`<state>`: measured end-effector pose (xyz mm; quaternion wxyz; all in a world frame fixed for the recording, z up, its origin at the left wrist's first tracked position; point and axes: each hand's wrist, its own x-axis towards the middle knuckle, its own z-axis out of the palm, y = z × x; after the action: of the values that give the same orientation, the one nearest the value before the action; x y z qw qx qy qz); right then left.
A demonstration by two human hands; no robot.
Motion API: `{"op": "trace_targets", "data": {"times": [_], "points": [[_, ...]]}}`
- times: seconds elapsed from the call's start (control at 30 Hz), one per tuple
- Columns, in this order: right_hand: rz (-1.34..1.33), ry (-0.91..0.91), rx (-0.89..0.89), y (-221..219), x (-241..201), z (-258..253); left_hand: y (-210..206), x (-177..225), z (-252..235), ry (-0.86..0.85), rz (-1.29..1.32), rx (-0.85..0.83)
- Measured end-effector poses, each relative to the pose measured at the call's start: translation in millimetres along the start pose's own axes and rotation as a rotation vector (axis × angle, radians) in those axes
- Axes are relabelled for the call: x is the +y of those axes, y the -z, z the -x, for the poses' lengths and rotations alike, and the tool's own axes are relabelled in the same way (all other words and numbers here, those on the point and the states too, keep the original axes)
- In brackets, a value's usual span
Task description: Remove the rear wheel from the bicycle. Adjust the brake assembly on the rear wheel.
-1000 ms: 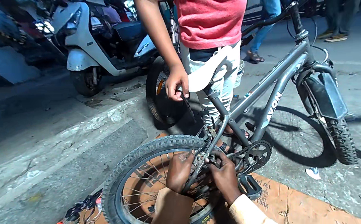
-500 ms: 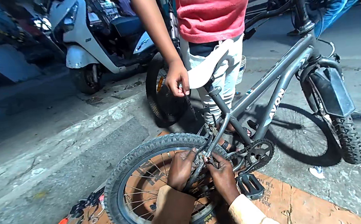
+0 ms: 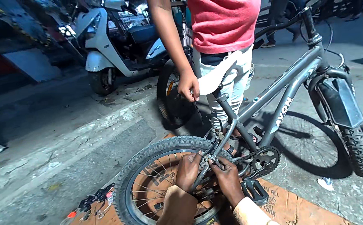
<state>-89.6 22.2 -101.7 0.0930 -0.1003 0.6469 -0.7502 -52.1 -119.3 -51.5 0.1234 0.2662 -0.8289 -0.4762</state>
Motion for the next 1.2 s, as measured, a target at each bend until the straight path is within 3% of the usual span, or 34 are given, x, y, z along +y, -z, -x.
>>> {"op": "trace_targets", "data": {"times": [0.07, 0.17, 0.3, 0.37, 0.47, 0.73, 1.03, 1.2], "points": [[0.054, -0.011, -0.015, 2.6, -1.5, 0.4, 0.1, -0.6, 1.2, 0.000, 0.000, 0.004], [0.355, 0.062, 0.061, 3.3, -4.3, 3.3, 1.2, -2.9, 2.1, -0.005, 0.013, -0.006], [0.656, 0.481, 0.269, -2.4, 0.6, 6.9, 3.4, -2.3, 0.0, -0.004, -0.062, -0.017], [0.689, 0.669, 0.273, -4.2, 5.8, 2.8, 3.7, -4.7, -1.4, -0.024, -0.072, -0.015], [0.715, 0.792, 0.235, -5.3, 6.0, -4.2, 4.2, -4.2, -4.1, -0.032, -0.034, -0.021], [0.786, 0.899, 0.152, -2.8, 3.5, -2.8, 4.3, 2.0, -1.9, 0.017, 0.066, -0.027], [0.682, 0.740, 0.176, -11.5, -3.9, 2.8, 7.6, 5.1, -6.5, 0.006, -0.085, -0.036], [0.697, 0.770, 0.178, -8.5, -3.5, -0.6, 5.7, -1.0, -5.4, -0.010, -0.043, -0.025]]}}
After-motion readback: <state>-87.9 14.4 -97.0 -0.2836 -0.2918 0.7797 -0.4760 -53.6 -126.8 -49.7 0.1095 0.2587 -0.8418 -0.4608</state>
